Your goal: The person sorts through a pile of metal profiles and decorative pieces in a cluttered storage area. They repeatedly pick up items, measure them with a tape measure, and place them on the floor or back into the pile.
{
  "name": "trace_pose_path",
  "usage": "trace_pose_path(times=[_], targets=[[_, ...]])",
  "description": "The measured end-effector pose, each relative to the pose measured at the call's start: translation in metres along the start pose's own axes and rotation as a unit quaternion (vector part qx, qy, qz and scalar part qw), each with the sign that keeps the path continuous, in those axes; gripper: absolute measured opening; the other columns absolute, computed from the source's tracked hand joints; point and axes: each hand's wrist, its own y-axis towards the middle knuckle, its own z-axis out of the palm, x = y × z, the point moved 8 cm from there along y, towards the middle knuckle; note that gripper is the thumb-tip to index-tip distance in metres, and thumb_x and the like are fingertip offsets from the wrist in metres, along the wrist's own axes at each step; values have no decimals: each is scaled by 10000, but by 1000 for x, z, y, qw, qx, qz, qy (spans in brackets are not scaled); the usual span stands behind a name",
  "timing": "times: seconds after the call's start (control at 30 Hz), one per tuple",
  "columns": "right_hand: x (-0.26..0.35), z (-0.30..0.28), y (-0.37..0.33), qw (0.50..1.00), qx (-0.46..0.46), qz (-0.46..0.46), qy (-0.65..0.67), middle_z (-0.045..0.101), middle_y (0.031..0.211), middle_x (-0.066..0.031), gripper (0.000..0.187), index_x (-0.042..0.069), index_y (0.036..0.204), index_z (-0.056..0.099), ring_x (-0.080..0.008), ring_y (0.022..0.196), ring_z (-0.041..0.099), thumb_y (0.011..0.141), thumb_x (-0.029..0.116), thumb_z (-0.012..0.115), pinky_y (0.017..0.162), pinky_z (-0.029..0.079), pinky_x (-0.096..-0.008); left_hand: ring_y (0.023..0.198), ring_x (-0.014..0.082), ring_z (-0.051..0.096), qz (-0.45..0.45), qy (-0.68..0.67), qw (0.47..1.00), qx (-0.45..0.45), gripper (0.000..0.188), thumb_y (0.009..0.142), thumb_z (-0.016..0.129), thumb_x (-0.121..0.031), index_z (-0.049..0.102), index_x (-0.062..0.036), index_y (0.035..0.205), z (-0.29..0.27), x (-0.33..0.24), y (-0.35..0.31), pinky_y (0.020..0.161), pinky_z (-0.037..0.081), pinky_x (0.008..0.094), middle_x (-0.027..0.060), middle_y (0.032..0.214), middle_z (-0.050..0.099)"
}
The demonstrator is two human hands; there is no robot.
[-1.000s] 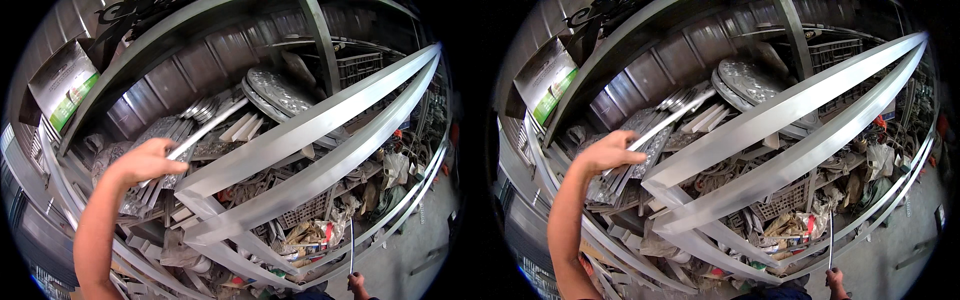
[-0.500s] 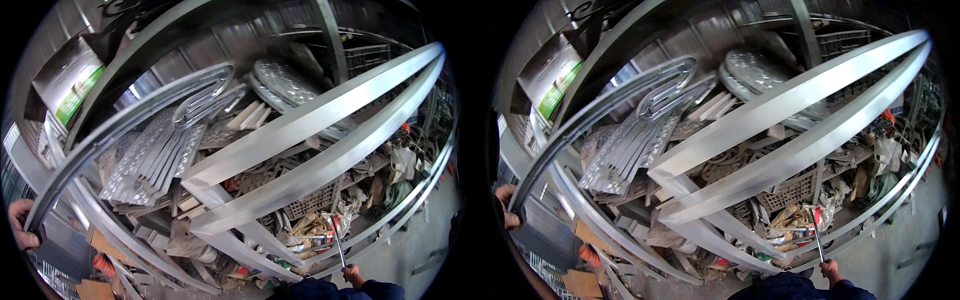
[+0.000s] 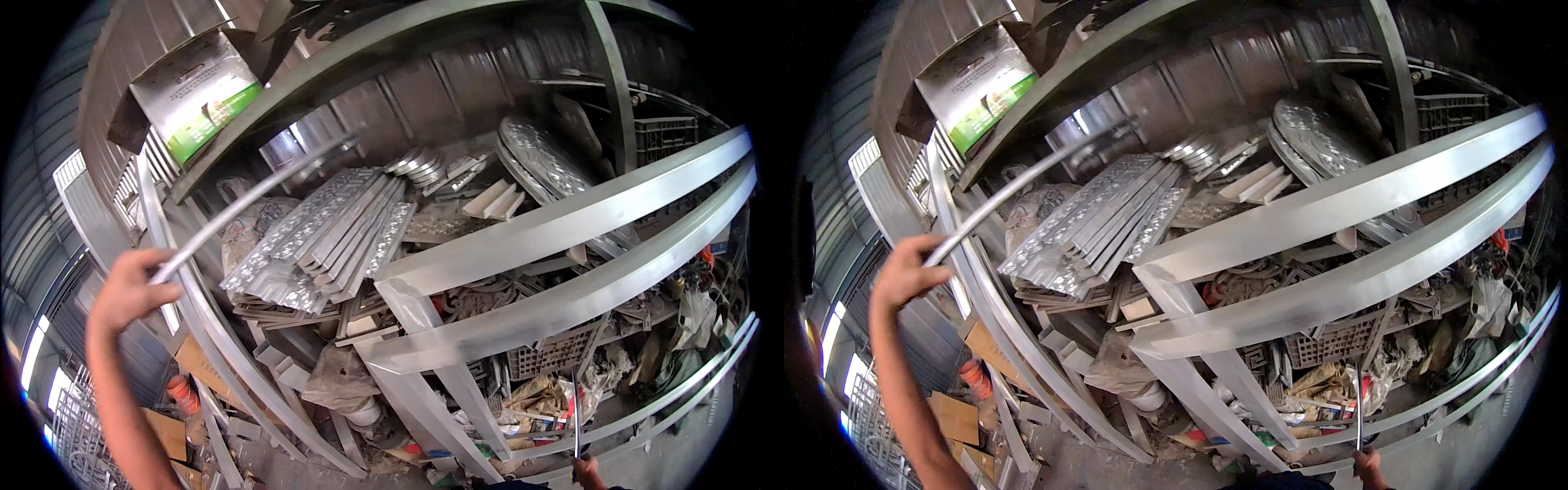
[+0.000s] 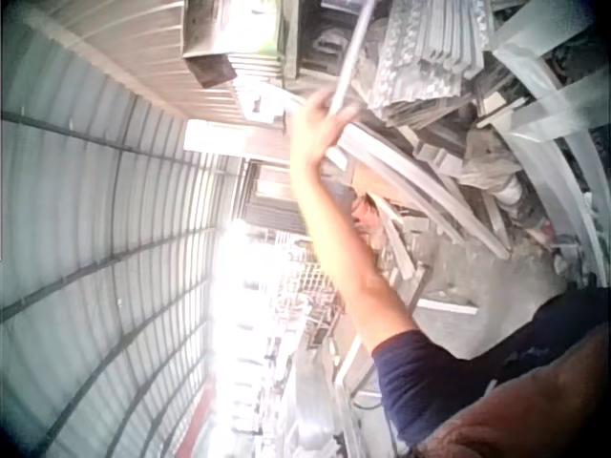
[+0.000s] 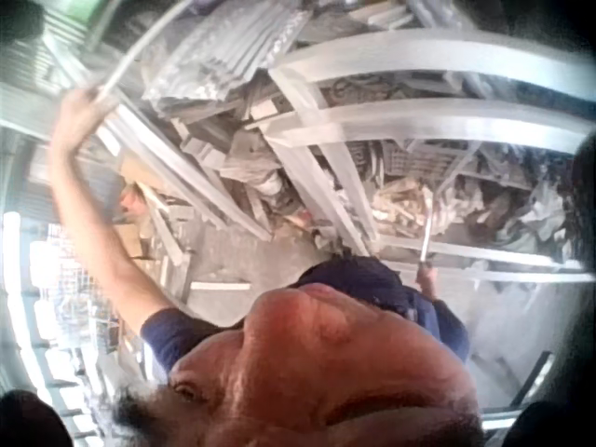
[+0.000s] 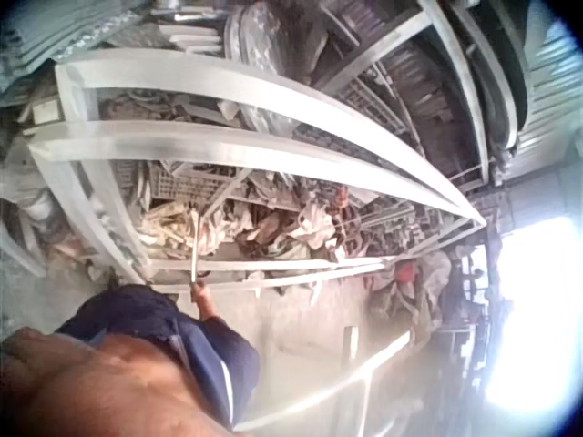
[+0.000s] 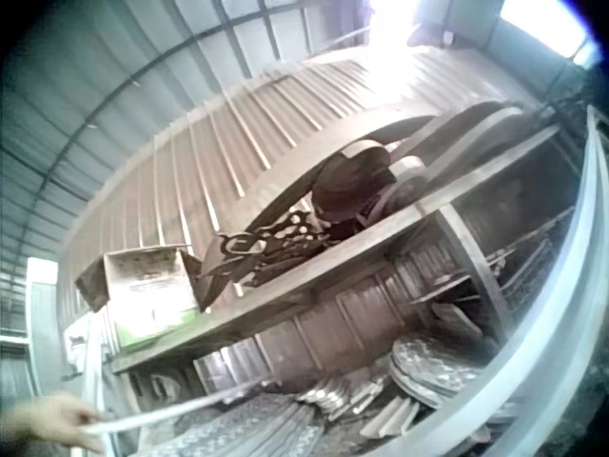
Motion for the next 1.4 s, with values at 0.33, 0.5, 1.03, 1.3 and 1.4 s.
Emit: trace_pose_path(times=[0.33, 0.5, 1.03, 1.3, 1.4], targets=[[-57, -42, -58, 996, -32, 79, -10, 556, 628, -9, 380, 97, 1088, 642, -118, 516, 495, 847, 382, 717, 441, 402, -327, 693, 207, 639, -42, -120, 992, 28, 521, 765, 798, -307, 670, 34, 1137, 181, 12, 177, 643, 512, 344, 126, 840, 681], [-59, -60, -92, 995, -73, 63, 15, 509, 583, 18, 327, 92, 1071, 635, -95, 479, 455, 860, 329, 720, 411, 355, -297, 1100, 297, 637, -23, 4, 998, 54, 641, 721, 783, -398, 655, 54, 1157, 210, 12, 209, 957, 470, 345, 232, 1145, 670], [-67, -46, -82, 960, -112, -167, -192, 669, 956, -78, 305, 284, 1076, 686, -249, 730, 626, 808, 142, 652, 549, 483, -393, 1023, 326, 665, 2, 44, 999, -24, 649, 727, 785, -399, 643, 100, 1116, 144, 88, 139, 897, 501, 374, 264, 1079, 676], [-19, -38, -62, 999, -16, 40, 20, 514, 561, -16, 343, 50, 1081, 603, -125, 427, 488, 901, 333, 674, 377, 391, -306, 762, 267, 659, -99, 32, 993, 57, 564, 804, 699, -418, 688, 132, 930, 146, 116, 113, 750, 507, 376, 187, 800, 688], [-8, -34, -69, 998, 0, 61, 24, 517, 561, -23, 379, 42, 1117, 580, -127, 427, 489, 906, 344, 670, 376, 387, -308, 869, 366, 675, -84, 79, 993, 24, 579, 787, 676, -449, 688, 110, 936, 137, 102, 109, 804, 505, 413, 283, 875, 675]])
